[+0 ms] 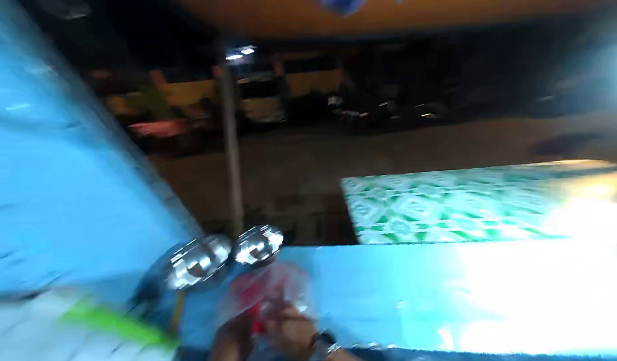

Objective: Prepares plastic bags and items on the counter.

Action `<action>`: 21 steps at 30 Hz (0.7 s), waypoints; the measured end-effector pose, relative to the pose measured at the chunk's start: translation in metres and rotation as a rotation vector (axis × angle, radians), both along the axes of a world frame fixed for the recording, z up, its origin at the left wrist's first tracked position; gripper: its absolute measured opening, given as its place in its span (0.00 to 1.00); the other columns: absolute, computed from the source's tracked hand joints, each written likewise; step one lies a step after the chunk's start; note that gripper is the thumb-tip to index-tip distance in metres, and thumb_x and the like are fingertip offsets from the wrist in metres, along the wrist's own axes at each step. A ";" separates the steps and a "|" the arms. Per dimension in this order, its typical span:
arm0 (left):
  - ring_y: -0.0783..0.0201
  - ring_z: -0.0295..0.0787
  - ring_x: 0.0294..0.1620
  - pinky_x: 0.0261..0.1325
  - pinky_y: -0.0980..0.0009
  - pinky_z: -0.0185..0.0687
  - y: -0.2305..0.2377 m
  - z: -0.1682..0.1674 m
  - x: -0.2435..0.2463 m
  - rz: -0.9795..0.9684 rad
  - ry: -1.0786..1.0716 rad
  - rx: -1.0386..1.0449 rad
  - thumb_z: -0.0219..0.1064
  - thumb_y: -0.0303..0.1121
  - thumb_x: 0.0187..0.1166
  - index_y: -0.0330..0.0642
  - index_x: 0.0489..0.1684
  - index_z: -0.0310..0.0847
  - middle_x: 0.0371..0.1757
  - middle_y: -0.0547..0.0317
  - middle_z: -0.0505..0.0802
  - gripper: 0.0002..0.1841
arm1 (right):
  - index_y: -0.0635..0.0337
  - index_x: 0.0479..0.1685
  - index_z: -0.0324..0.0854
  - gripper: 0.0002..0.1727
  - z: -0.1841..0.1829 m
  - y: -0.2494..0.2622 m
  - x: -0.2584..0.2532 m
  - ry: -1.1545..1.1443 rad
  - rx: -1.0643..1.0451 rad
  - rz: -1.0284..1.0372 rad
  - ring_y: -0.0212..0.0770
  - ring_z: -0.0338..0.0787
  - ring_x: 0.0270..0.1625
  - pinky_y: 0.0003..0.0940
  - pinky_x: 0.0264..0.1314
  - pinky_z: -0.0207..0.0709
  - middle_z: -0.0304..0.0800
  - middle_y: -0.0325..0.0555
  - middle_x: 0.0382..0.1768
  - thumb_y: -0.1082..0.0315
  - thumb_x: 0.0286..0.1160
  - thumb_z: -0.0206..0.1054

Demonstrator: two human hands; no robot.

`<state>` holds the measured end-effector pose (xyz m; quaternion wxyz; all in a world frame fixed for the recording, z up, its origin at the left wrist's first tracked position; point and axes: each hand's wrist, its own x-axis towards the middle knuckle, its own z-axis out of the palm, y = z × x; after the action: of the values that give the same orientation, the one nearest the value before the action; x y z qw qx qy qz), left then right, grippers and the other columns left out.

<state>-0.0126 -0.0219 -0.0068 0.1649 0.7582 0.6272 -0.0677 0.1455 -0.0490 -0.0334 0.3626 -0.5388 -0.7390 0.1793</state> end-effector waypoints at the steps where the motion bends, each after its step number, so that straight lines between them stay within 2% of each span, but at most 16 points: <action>1: 0.30 0.80 0.73 0.75 0.33 0.71 0.004 -0.002 -0.002 0.035 0.055 -0.022 0.66 0.33 0.80 0.29 0.72 0.79 0.70 0.30 0.86 0.23 | 0.63 0.65 0.88 0.21 -0.002 0.011 0.011 -0.051 -0.048 0.042 0.52 0.91 0.67 0.48 0.73 0.81 0.92 0.57 0.64 0.60 0.85 0.60; 2: 0.32 0.80 0.74 0.75 0.34 0.71 0.009 -0.003 -0.005 0.063 0.111 -0.076 0.65 0.32 0.80 0.30 0.71 0.80 0.71 0.31 0.85 0.22 | 0.61 0.74 0.83 0.25 -0.003 0.024 0.022 -0.144 -0.105 0.066 0.54 0.86 0.74 0.51 0.78 0.77 0.84 0.58 0.74 0.57 0.88 0.56; 3: 0.34 0.81 0.73 0.74 0.35 0.73 0.014 -0.003 -0.010 0.092 0.138 -0.119 0.65 0.31 0.79 0.32 0.69 0.81 0.71 0.33 0.86 0.21 | 0.59 0.83 0.74 0.30 -0.004 0.039 0.030 -0.192 -0.178 0.088 0.54 0.74 0.85 0.52 0.87 0.66 0.72 0.58 0.84 0.52 0.90 0.53; 4: 0.35 0.81 0.73 0.74 0.35 0.74 0.019 -0.003 -0.015 0.115 0.127 -0.140 0.64 0.30 0.79 0.33 0.68 0.82 0.71 0.35 0.85 0.20 | 0.59 0.87 0.68 0.34 -0.007 0.055 0.036 -0.213 -0.195 0.114 0.55 0.65 0.91 0.51 0.92 0.58 0.62 0.60 0.89 0.50 0.87 0.54; 6: 0.38 0.78 0.77 0.78 0.38 0.71 0.025 -0.003 -0.023 0.144 0.070 -0.161 0.64 0.31 0.80 0.35 0.73 0.79 0.76 0.38 0.82 0.22 | 0.62 0.90 0.63 0.37 -0.003 0.078 0.042 -0.276 -0.281 0.185 0.58 0.57 0.93 0.51 0.95 0.51 0.54 0.63 0.92 0.51 0.85 0.58; 8: 0.39 0.76 0.80 0.80 0.39 0.69 0.029 -0.005 -0.024 0.173 0.040 -0.173 0.66 0.31 0.78 0.36 0.78 0.75 0.79 0.40 0.80 0.26 | 0.62 0.91 0.60 0.38 0.002 0.094 0.043 -0.344 -0.395 0.255 0.57 0.56 0.94 0.52 0.95 0.48 0.53 0.62 0.92 0.49 0.87 0.57; 9: 0.40 0.75 0.81 0.81 0.39 0.68 0.031 -0.006 -0.022 0.190 0.033 -0.172 0.66 0.31 0.78 0.37 0.78 0.75 0.80 0.40 0.80 0.27 | 0.61 0.92 0.59 0.39 0.004 0.100 0.043 -0.355 -0.432 0.277 0.56 0.57 0.94 0.52 0.95 0.49 0.55 0.62 0.92 0.49 0.86 0.58; 11: 0.43 0.76 0.81 0.82 0.42 0.68 0.033 -0.008 -0.013 0.220 -0.009 -0.129 0.66 0.31 0.77 0.40 0.75 0.79 0.77 0.43 0.83 0.24 | 0.58 0.95 0.51 0.42 0.009 0.107 0.041 -0.392 -0.548 0.320 0.56 0.64 0.91 0.56 0.91 0.58 0.57 0.61 0.91 0.49 0.85 0.60; 12: 0.44 0.76 0.80 0.83 0.45 0.67 0.034 -0.010 -0.008 0.226 -0.044 -0.100 0.64 0.30 0.79 0.40 0.73 0.82 0.75 0.43 0.85 0.22 | 0.57 0.96 0.47 0.45 0.008 0.112 0.040 -0.398 -0.581 0.346 0.58 0.63 0.91 0.56 0.90 0.60 0.52 0.63 0.92 0.51 0.84 0.63; 14: 0.47 0.79 0.78 0.84 0.50 0.68 0.039 -0.012 0.002 0.220 -0.120 -0.077 0.59 0.30 0.84 0.39 0.70 0.83 0.71 0.43 0.87 0.19 | 0.56 0.97 0.43 0.51 -0.004 0.121 0.037 -0.430 -0.558 0.374 0.61 0.56 0.93 0.56 0.90 0.60 0.42 0.65 0.94 0.55 0.77 0.71; 16: 0.49 0.79 0.79 0.85 0.54 0.67 0.045 -0.014 0.014 0.200 -0.188 -0.084 0.55 0.29 0.87 0.38 0.71 0.83 0.72 0.44 0.87 0.19 | 0.56 0.97 0.42 0.57 -0.014 0.131 0.038 -0.520 -0.516 0.364 0.65 0.50 0.94 0.60 0.87 0.62 0.37 0.66 0.95 0.61 0.68 0.77; 18: 0.49 0.78 0.80 0.86 0.54 0.66 0.052 -0.020 0.026 0.162 -0.246 -0.085 0.53 0.27 0.87 0.37 0.71 0.83 0.73 0.43 0.86 0.19 | 0.55 0.97 0.42 0.62 -0.019 0.138 0.042 -0.603 -0.517 0.315 0.67 0.47 0.95 0.68 0.83 0.62 0.34 0.64 0.96 0.69 0.58 0.81; 21: 0.47 0.80 0.77 0.84 0.54 0.69 0.069 -0.033 0.040 0.098 -0.273 -0.069 0.53 0.23 0.84 0.30 0.63 0.86 0.70 0.39 0.87 0.18 | 0.54 0.98 0.41 0.65 -0.018 0.147 0.054 -0.649 -0.567 0.242 0.67 0.43 0.95 0.71 0.84 0.59 0.33 0.62 0.96 0.73 0.53 0.82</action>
<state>0.0274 0.0469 -0.0395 0.2777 0.7228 0.6324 0.0229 0.2000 0.0978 -0.0511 -0.0738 -0.5548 -0.7939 0.2378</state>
